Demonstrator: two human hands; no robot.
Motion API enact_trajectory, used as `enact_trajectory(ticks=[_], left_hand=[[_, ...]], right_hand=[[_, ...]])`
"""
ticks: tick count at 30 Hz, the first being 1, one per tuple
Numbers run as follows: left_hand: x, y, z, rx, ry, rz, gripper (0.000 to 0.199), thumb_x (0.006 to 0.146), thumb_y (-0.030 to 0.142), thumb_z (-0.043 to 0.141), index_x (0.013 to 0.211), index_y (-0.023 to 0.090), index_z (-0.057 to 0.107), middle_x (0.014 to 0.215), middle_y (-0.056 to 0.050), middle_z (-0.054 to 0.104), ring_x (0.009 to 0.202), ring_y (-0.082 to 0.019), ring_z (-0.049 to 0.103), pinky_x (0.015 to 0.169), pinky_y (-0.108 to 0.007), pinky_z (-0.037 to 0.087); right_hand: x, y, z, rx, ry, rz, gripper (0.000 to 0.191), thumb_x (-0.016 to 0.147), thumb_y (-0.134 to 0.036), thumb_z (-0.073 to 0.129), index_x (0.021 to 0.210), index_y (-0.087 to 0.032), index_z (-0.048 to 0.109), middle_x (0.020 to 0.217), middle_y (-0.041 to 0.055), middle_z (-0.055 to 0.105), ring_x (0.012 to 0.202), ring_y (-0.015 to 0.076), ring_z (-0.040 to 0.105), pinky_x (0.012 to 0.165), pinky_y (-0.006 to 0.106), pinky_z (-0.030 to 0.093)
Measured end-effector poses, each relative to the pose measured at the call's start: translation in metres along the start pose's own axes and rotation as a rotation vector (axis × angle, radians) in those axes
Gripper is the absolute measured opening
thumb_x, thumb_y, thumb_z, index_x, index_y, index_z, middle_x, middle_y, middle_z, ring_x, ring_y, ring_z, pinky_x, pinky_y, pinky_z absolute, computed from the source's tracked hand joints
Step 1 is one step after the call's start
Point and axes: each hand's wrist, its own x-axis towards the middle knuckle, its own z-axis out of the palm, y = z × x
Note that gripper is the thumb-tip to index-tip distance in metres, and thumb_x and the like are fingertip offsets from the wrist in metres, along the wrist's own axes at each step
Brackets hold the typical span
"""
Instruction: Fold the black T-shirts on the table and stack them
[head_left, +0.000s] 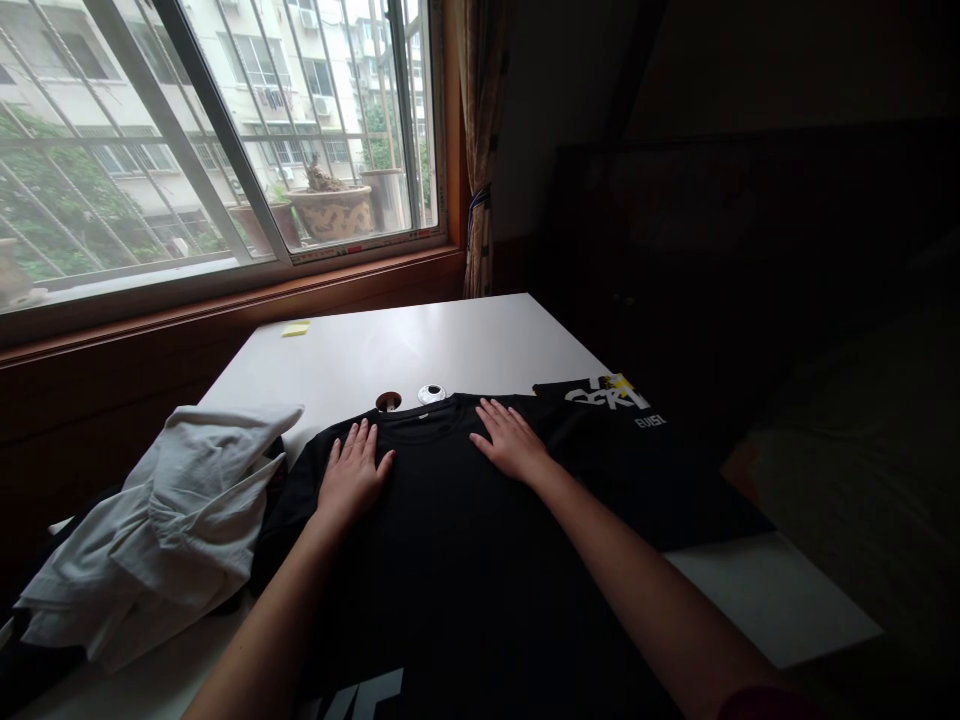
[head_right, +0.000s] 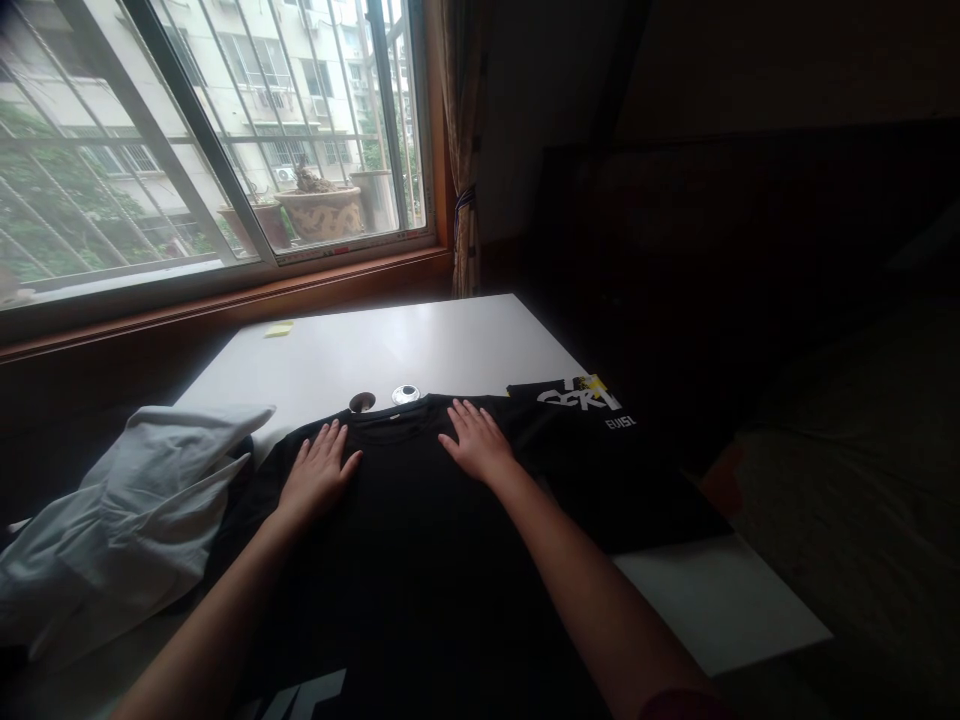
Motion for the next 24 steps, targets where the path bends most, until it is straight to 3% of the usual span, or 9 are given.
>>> enact_trajectory(ticks=[18,24], left_hand=[[-0.004,0.001,-0.001,-0.013,-0.045,-0.086,0.077,0.102,0.063,0.025,0.16,0.013,0.026,0.169,-0.012,0.014,0.157,-0.029,0.012,0.125,-0.057,0.016],[0.0,0.001,0.001,-0.008,-0.031,-0.074,0.077,0.102,0.062,0.025,0.159,0.011,0.029,0.168,-0.015,0.015,0.157,-0.031,0.011,0.124,-0.058,0.017]], right_hand=[[0.0,0.0,-0.004,-0.004,-0.015,-0.001,0.074,0.101,-0.063,0.026,0.159,-0.016,0.033,0.168,0.006,0.024,0.156,0.024,0.016,0.128,0.045,0.013],[0.011,-0.023,-0.001,-0.037,0.038,0.046,0.069,0.102,-0.05,0.03,0.158,-0.01,0.034,0.168,0.0118,0.022,0.156,0.0267,0.015,0.127,0.047,0.012]])
